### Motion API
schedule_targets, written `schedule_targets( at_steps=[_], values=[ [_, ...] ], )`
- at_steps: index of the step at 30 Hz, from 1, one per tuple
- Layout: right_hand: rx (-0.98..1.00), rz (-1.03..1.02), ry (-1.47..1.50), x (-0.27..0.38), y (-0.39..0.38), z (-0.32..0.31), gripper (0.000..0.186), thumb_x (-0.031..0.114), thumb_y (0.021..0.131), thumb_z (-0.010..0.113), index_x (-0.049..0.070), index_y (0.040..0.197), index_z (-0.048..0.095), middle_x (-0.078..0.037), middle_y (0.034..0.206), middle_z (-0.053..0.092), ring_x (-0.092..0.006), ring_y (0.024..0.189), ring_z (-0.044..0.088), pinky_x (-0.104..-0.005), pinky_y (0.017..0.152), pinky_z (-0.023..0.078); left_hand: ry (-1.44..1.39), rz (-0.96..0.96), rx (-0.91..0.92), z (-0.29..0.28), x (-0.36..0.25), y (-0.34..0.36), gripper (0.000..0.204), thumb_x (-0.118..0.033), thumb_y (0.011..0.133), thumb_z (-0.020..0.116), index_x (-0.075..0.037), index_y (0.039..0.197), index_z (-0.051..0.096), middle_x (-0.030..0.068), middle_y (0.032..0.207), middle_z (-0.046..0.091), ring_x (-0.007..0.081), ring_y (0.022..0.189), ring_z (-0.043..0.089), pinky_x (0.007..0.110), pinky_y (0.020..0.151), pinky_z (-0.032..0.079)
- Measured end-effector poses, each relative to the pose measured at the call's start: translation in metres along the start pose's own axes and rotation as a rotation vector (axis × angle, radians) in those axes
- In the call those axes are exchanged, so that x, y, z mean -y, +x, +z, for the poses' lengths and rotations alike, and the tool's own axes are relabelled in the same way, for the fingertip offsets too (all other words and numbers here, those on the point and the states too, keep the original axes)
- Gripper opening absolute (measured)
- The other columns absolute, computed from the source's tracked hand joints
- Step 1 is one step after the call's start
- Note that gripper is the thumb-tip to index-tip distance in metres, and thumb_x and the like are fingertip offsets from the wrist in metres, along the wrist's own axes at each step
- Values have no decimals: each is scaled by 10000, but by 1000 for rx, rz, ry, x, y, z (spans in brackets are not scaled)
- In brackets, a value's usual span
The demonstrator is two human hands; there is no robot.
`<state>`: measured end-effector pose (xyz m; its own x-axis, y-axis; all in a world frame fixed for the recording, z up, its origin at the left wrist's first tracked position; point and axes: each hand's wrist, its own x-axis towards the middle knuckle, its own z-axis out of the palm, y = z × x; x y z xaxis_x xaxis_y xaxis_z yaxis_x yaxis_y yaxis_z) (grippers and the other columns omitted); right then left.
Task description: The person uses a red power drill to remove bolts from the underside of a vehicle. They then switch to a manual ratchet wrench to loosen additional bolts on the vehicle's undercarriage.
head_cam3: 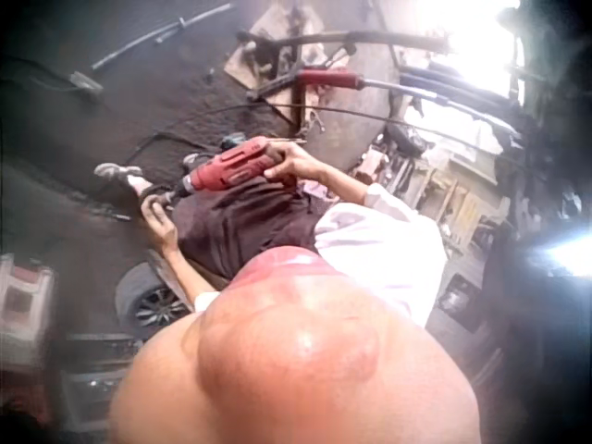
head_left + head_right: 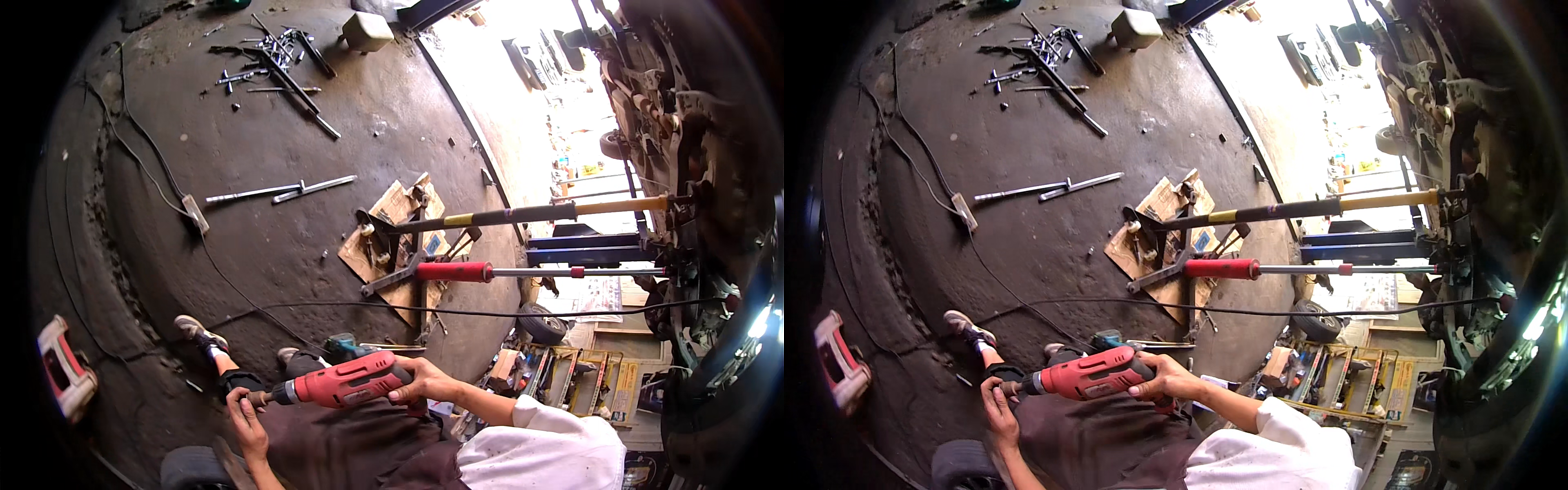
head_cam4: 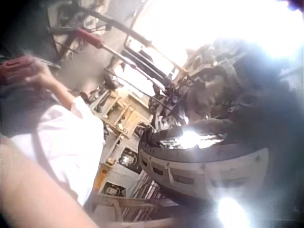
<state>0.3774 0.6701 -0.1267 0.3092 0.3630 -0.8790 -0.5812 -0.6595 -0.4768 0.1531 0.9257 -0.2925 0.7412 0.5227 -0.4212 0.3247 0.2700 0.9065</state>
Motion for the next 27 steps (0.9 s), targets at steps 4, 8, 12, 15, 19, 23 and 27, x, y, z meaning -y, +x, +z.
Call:
schedule_targets(
  at_steps=[4, 8, 12, 15, 19, 23, 27],
  values=[
    [-46, -163, -147, 83, 53, 70, 488, 215, 810, 815, 40, 1204, 587, -8, 918, 618, -90, 790, 566, -256, 644, 459, 23, 62, -14, -91, -49, 83, 248, -211, 1064, 366, -23, 1141, 509, 81, 1005, 528, 132, 747, 514, 260, 640, 464],
    [-36, -190, -128, 198, 87, 150, 483, 307, 771, 845, -13, 1073, 645, -25, 956, 468, -143, 864, 543, -317, 721, 460, 30, 14, -11, -184, -92, 161, 273, -237, 1075, 336, -27, 1109, 507, 65, 931, 544, 114, 700, 503, 250, 631, 448],
    [-51, -334, -320, 274, 119, 191, 524, 339, 753, 847, -12, 1090, 655, -56, 949, 473, -189, 914, 527, -335, 791, 439, 1, -36, 60, -249, -150, 229, 301, -279, 1081, 330, -37, 1094, 507, 49, 882, 545, 100, 684, 508, 234, 610, 453],
    [-62, -369, -350, 329, 134, 214, 575, 361, 739, 849, -7, 1132, 649, -82, 977, 495, -220, 951, 521, -349, 840, 425, 3, -94, 146, -289, -189, 278, 307, -290, 1079, 332, -38, 1075, 508, 42, 863, 540, 95, 683, 510, 232, 575, 458],
    [-59, -386, -342, 412, 172, 244, 622, 363, 721, 857, -2, 1174, 637, -104, 1025, 521, -250, 1002, 521, -363, 889, 415, 42, -126, 139, -342, -224, 348, 306, -281, 1076, 331, -32, 1052, 507, 48, 811, 564, 99, 636, 513, 239, 528, 451],
    [-58, -536, -408, 466, 242, 269, 472, 184, 714, 860, -14, 1071, 624, -59, 989, 467, -201, 973, 525, -360, 832, 464, 46, -170, 200, -420, -254, 430, 296, -270, 1069, 386, -29, 1092, 556, 34, 976, 591, 112, 859, 557, 265, 789, 467],
    [-81, -416, -126, 513, 265, 321, 496, 167, 647, 886, 4, 1060, 665, -68, 998, 491, -210, 947, 537, -323, 816, 461, -11, -132, 191, -466, -334, 485, 182, -234, 1032, 501, -60, 1009, 546, 0, 825, 572, 54, 661, 513, 209, 562, 410]
  ],
)
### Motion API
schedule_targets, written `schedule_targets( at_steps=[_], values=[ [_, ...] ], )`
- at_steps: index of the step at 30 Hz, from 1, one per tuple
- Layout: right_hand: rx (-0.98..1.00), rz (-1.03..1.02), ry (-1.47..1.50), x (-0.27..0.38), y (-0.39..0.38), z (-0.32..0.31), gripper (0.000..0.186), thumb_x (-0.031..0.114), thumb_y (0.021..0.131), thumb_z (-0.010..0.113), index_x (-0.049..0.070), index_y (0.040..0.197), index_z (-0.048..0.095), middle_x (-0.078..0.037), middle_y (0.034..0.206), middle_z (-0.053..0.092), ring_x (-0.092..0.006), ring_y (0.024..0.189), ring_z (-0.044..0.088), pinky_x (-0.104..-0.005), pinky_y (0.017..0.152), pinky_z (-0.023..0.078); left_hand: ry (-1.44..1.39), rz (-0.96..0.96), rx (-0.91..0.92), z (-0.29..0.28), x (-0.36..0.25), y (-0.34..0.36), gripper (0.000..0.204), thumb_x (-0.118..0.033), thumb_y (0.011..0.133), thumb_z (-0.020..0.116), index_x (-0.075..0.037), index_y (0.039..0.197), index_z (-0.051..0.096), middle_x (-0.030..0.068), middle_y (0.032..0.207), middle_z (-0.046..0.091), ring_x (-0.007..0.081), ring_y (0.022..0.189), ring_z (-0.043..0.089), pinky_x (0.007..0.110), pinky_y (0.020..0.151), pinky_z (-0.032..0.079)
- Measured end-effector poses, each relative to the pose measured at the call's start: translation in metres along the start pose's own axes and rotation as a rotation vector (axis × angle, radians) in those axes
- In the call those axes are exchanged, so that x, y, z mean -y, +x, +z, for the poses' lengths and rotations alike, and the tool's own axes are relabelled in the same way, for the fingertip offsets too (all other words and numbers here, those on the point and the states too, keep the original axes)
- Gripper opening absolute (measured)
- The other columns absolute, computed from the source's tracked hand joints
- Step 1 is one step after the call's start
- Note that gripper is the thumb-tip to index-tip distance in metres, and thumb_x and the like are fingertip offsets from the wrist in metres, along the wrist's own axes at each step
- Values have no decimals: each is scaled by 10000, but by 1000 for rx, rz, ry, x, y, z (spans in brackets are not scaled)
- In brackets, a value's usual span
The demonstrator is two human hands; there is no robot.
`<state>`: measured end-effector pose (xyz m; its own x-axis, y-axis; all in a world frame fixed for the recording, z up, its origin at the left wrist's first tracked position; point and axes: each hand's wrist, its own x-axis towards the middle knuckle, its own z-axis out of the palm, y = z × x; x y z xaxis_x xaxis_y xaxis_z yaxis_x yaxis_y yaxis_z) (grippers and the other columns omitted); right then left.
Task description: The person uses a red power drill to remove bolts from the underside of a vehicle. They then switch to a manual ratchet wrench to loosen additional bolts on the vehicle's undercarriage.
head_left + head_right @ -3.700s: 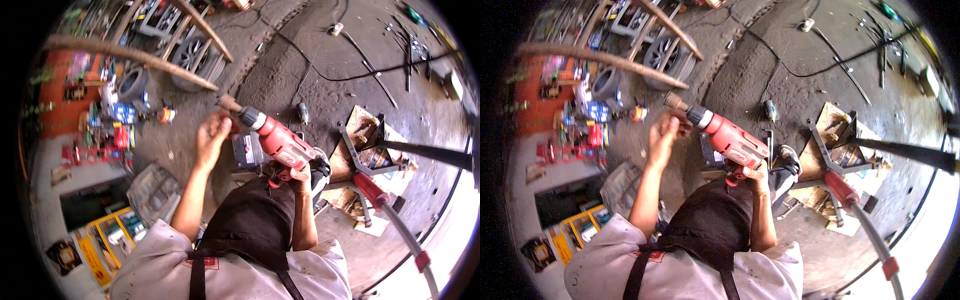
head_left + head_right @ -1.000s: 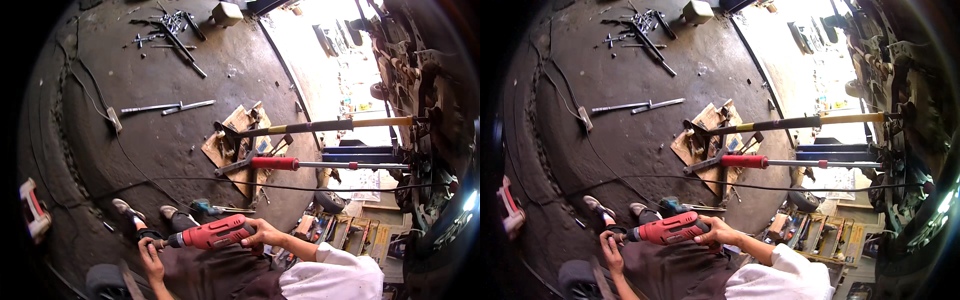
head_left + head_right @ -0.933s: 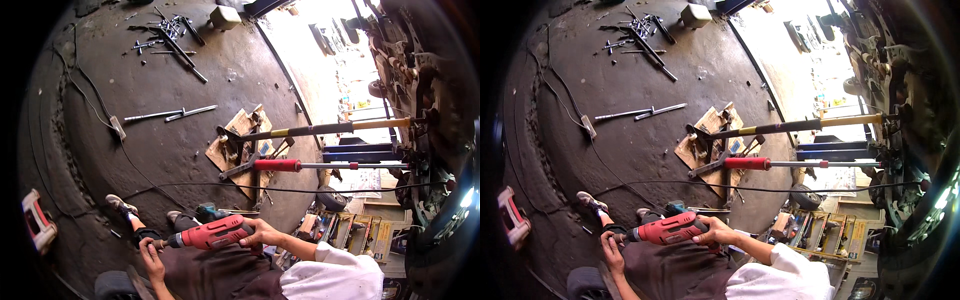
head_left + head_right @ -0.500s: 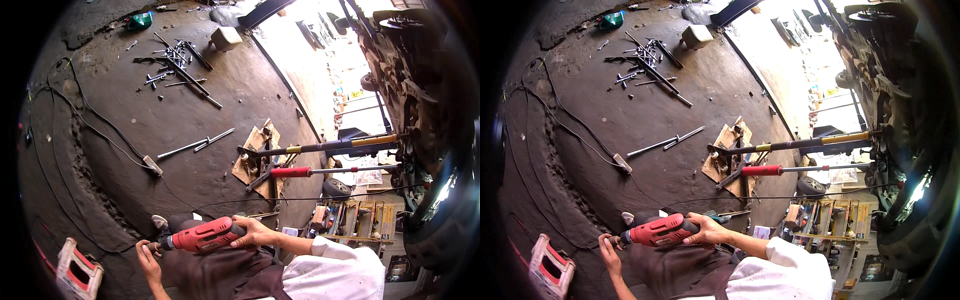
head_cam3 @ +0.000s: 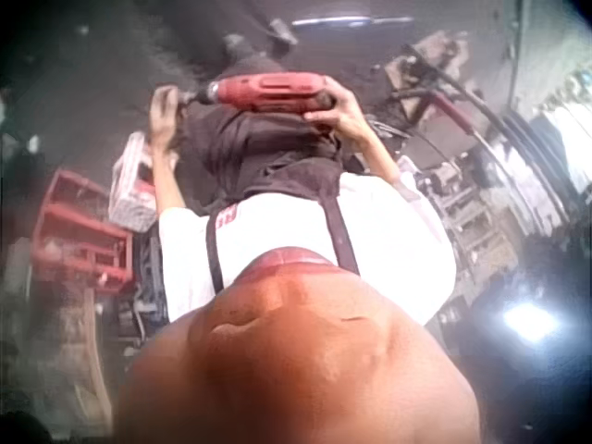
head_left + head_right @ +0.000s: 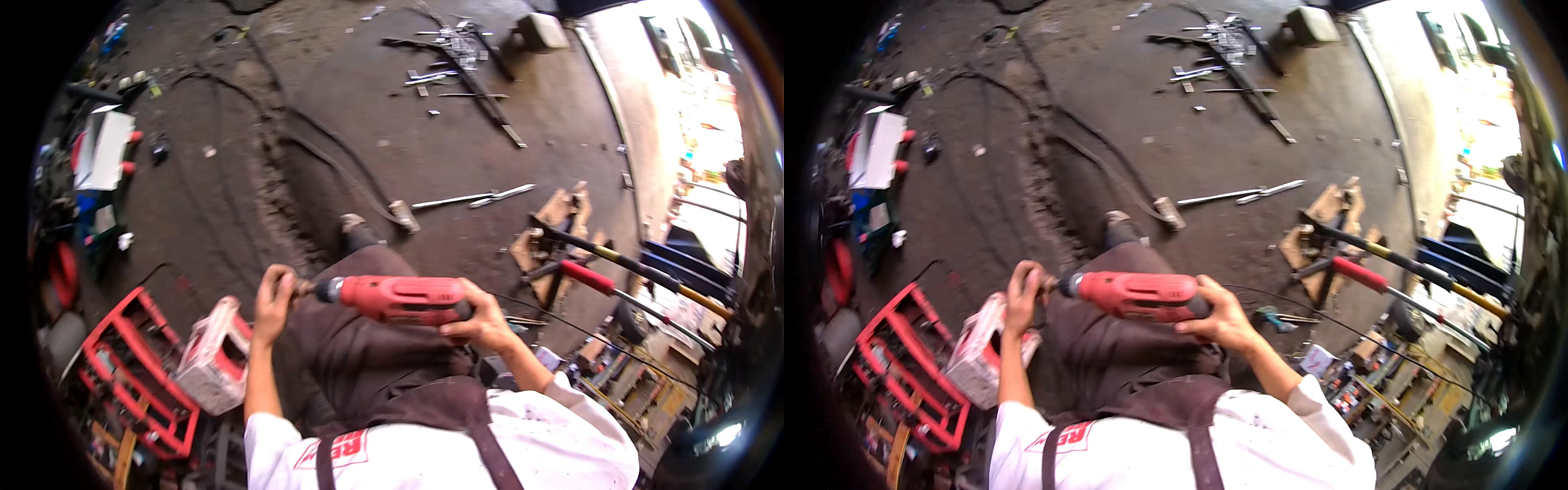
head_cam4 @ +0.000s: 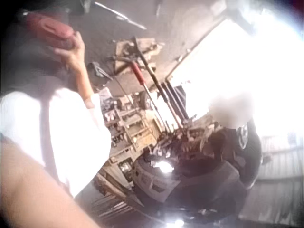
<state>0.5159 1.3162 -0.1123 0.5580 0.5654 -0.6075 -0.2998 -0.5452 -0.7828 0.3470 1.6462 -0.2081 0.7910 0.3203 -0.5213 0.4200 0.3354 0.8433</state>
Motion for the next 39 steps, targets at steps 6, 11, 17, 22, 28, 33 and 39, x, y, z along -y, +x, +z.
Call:
schedule_targets(
  at_steps=[6, 11, 17, 22, 28, 33, 39],
  values=[
    [-138, -109, -37, 77, 22, 68, 632, 313, 592, 904, 12, 1102, 684, -83, 1002, 584, -242, 970, 570, -338, 871, 447, -35, -142, 148, -91, -75, 52, 175, -239, 987, 538, -74, 931, 537, 34, 786, 601, 83, 637, 542, 226, 533, 434],
    [-301, -98, -42, 113, 22, 181, 635, 297, 576, 902, 6, 1094, 678, -87, 994, 587, -242, 958, 579, -336, 861, 455, 136, -262, 279, -182, -108, 80, 191, -259, 986, 529, -79, 926, 546, 29, 769, 609, 76, 590, 538, 216, 513, 423],
    [-383, -252, -222, 174, 30, 272, 631, 194, 577, 890, 15, 1137, 662, -123, 992, 579, -292, 929, 569, -362, 835, 470, 76, -548, 395, -288, -134, 78, 228, -312, 929, 597, -98, 855, 572, 11, 711, 589, 58, 462, 423, 213, 366, 311],
    [-364, -357, -291, 220, 26, 304, 585, 186, 629, 851, 20, 1150, 643, -115, 1013, 564, -297, 981, 527, -393, 870, 447, -54, -885, 328, -380, -127, 113, 262, -308, 918, 600, -100, 774, 531, -30, 544, 442, 52, 412, 302, 223, 363, 246],
    [-574, -170, -216, 234, 10, 315, 540, 130, 582, 860, 4, 1077, 685, -99, 1029, 586, -251, 960, 592, -340, 870, 469, -71, -112, 176, -395, -209, 117, 250, -328, 1008, 542, -101, 911, 577, -6, 642, 507, 62, 491, 440, 231, 533, 452],
    [-644, -104, 417, 193, -3, 310, 586, 286, 675, 880, -45, 1098, 644, -114, 1010, 687, -216, 873, 676, -314, 774, 539, -359, 84, 321, -328, -218, 100, 201, -208, 1013, 539, -35, 1085, 613, 100, 857, 613, 121, 645, 540, 286, 654, 521],
    [-559, -292, 662, 149, -16, 299, 748, 347, 702, 874, -51, 1232, 527, -154, 1019, 678, -275, 869, 693, -381, 755, 586, -757, 131, 560, -258, -246, 53, 268, -176, 1018, 522, 9, 1193, 606, 176, 1017, 643, 134, 712, 576, 315, 658, 531]
  ],
)
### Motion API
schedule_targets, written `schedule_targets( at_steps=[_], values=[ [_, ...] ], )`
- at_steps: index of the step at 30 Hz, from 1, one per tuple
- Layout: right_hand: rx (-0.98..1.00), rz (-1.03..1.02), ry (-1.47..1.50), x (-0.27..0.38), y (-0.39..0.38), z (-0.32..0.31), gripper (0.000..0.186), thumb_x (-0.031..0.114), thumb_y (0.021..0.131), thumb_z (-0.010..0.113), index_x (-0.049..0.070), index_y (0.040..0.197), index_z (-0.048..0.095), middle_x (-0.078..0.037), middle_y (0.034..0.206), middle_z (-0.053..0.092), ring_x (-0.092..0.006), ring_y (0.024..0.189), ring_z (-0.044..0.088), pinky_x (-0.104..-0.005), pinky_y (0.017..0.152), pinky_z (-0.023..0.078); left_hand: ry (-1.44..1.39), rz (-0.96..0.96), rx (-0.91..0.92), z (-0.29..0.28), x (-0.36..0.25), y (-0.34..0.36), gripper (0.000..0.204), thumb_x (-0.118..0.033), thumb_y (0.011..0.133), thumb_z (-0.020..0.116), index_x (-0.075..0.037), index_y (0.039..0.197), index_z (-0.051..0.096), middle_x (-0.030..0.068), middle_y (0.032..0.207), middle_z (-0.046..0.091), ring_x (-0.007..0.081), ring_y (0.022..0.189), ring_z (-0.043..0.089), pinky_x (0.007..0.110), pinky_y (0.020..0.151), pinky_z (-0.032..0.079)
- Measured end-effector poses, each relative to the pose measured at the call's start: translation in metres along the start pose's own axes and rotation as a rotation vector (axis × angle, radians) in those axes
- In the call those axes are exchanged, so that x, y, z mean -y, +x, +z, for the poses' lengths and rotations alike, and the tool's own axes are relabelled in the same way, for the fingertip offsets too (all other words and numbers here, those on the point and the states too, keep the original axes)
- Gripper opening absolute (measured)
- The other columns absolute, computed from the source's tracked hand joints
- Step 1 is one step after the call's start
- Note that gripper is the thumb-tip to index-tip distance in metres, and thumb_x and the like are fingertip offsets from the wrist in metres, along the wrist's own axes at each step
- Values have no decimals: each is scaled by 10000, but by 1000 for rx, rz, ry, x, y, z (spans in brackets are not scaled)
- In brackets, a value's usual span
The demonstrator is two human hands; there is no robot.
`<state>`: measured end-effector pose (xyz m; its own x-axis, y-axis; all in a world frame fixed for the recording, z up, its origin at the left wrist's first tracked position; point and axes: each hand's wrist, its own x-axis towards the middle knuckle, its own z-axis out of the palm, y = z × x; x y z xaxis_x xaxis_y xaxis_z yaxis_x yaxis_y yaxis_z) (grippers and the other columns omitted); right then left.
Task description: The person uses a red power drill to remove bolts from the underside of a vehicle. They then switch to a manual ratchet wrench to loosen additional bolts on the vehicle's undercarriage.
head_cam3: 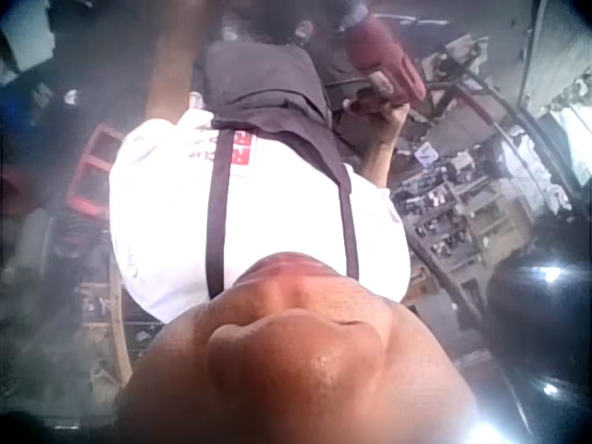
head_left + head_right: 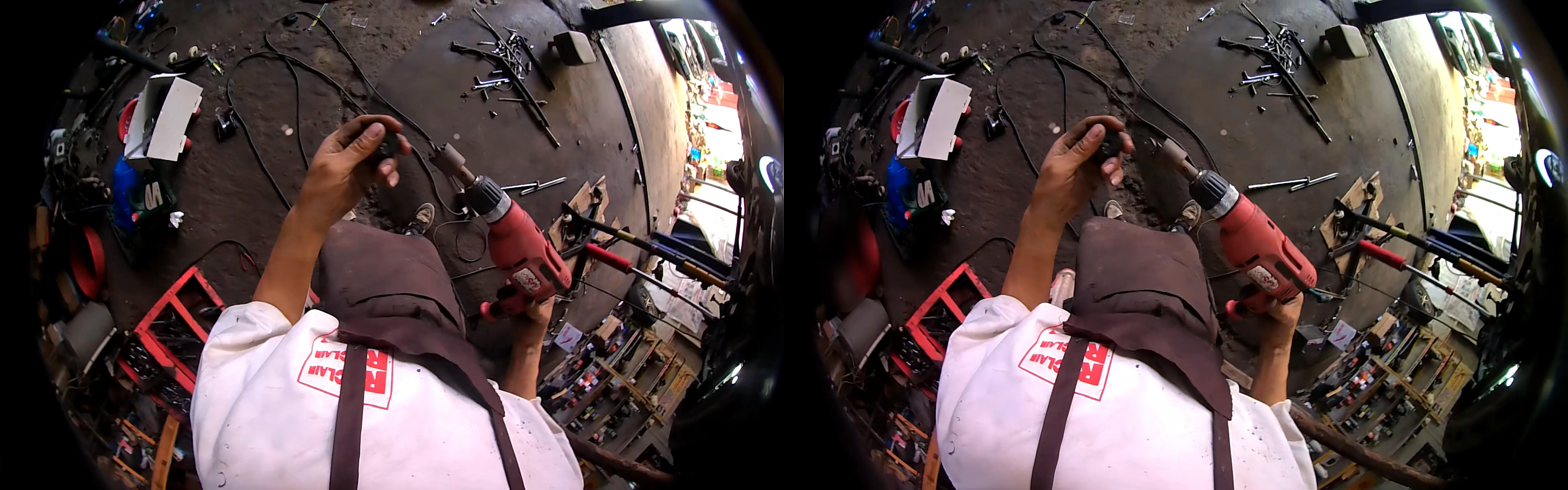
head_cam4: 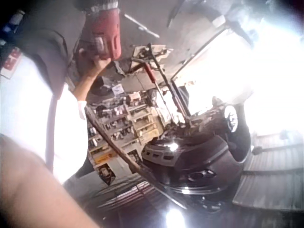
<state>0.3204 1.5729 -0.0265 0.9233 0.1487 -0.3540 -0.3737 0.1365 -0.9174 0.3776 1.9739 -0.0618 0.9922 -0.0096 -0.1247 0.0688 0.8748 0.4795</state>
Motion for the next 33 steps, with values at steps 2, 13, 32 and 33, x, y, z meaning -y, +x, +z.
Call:
schedule_targets(
  at_steps=[2, 13, 32, 33],
  values=[
    [33, -28, 93, -5, -7, -6, 771, 291, 737, 855, -22, 1318, 456, -168, 1119, 639, -292, 960, 670, -403, 801, 585, -2, -17, -10, 16, 7, 1, 275, -179, 1019, 519, 16, 1194, 603, 181, 1034, 642, 138, 728, 582, 316, 663, 534],
    [7, -34, 227, -18, -28, -28, 907, 355, 727, 849, 9, 1412, 365, -156, 1302, 543, -314, 1054, 629, -439, 850, 567, 32, -138, 22, 47, 32, 0, 340, -175, 1012, 523, 35, 1278, 554, 192, 1160, 632, 172, 925, 651, 338, 843, 564],
    [-5, -65, 405, -30, -16, -51, 889, 319, 718, 844, 84, 1436, 376, -81, 1374, 494, -249, 1069, 554, -455, 872, 452, 1019, 608, 106, 123, 40, -1, 230, 3, 807, 750, -16, 1026, 680, 93, 1022, 661, 165, 898, 660, 284, 756, 553],
    [8, -61, 405, -29, -15, -50, 887, 317, 712, 848, 84, 1430, 383, -80, 1368, 497, -246, 1071, 553, -451, 867, 453, 1094, 655, 132, 124, 37, -1, 216, 15, 790, 758, -16, 994, 693, 93, 1015, 659, 165, 895, 657, 283, 754, 549]
  ],
)
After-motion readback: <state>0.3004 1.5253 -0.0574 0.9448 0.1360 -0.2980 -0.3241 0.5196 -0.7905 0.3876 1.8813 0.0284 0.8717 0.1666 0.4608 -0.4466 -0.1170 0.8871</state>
